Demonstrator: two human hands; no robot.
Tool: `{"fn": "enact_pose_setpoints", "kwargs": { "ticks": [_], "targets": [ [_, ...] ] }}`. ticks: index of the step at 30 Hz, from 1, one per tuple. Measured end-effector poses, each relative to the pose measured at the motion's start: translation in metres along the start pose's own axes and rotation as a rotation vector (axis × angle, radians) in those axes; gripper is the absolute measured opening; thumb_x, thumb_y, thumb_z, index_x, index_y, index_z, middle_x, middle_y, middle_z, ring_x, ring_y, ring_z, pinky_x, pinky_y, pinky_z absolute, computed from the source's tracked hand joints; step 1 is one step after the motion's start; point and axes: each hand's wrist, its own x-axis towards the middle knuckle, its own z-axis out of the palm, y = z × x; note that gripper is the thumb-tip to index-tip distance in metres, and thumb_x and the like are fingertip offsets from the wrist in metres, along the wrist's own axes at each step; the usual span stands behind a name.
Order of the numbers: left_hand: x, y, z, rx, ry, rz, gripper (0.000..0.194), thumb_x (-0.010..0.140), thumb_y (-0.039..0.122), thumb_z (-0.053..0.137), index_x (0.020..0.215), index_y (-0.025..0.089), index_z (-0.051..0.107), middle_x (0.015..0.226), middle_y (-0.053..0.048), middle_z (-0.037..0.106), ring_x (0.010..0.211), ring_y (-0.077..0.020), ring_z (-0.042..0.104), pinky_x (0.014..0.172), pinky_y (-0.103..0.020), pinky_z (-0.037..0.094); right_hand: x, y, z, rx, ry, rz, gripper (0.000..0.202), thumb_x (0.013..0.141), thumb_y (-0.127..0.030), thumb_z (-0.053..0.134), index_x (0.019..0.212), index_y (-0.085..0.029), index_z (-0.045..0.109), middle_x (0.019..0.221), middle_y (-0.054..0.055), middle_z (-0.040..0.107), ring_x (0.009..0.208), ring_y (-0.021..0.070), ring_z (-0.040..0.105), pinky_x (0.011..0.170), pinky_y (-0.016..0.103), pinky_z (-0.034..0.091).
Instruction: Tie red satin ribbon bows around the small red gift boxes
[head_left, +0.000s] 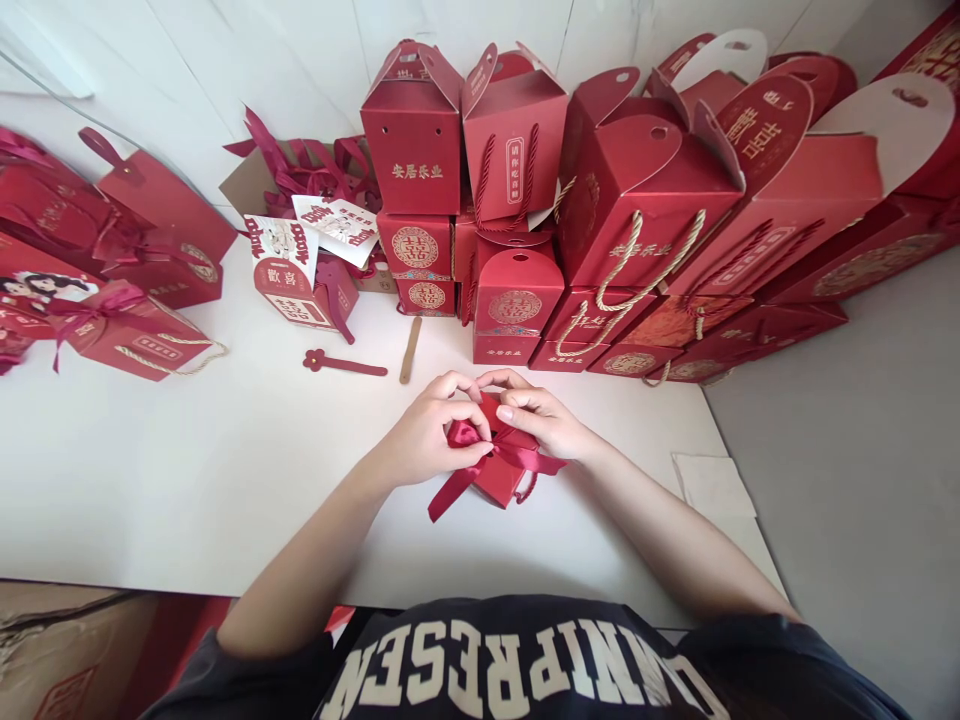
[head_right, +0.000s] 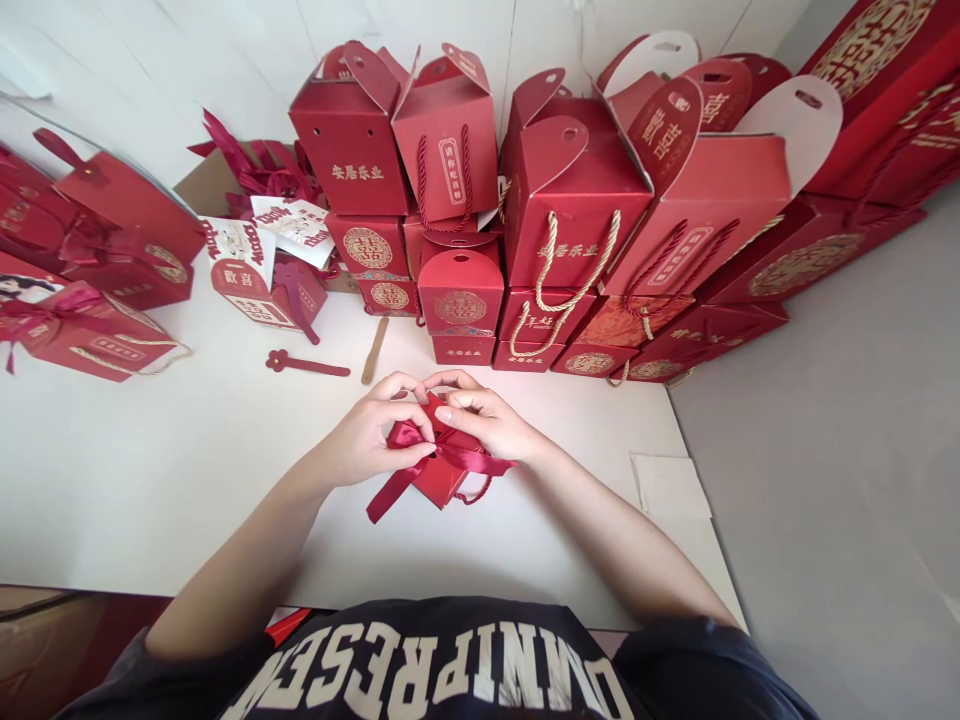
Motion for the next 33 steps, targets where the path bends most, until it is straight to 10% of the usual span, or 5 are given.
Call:
{"fn": "enact_pose_setpoints", "kwargs": {
  "ticks": [9,16,33],
  "targets": [
    [-0.001,-0.004,-0.015,-0.078,-0.029,0.045,0.012,0.081,0.024,0.068,0.091,0.02,0.064,0.106,-0.004,0.051,0.102,-0.0169,0.055,0.097,-0.032,0.043,-0.001,-0.006,-0.014,-0.085,-0.028,0.029,0.041,0.096,-0.043,0.051,0.066,-0.017,0.062,0.131,0.007,0.053,0.122,0.023,0.052,0.107,0.043,0.038],
    [-0.006,-0.021,-0.034,-0.158,-0.168,-0.133,0.025,0.086,0.04,0.063,0.078,0.016,0.064,0.064,0.003,0.047,0.055,-0.0086,0.035,0.054,-0.024,0.031,-0.002,-0.019,-0.028,-0.139,-0.172,0.026,0.037,0.092,-0.038,0.06,0.061,-0.017,0.059,0.139,0.008,0.052,0.134,0.0246,0.043,0.111,0.043,0.032],
    [-0.003,-0.027,-0.029,-0.41,-0.323,-0.241,0.039,0.07,0.035,0.08,0.066,0.015,0.047,0.062,0.006,0.045,0.055,-0.0064,0.038,0.051,-0.02,0.03,-0.003,-0.012,-0.029,-0.091,-0.228,0.014,0.033,0.092,-0.036,0.059,0.066,-0.017,0.059,0.137,0.009,0.048,0.126,0.0237,0.049,0.107,0.044,0.036]
  ]
}}
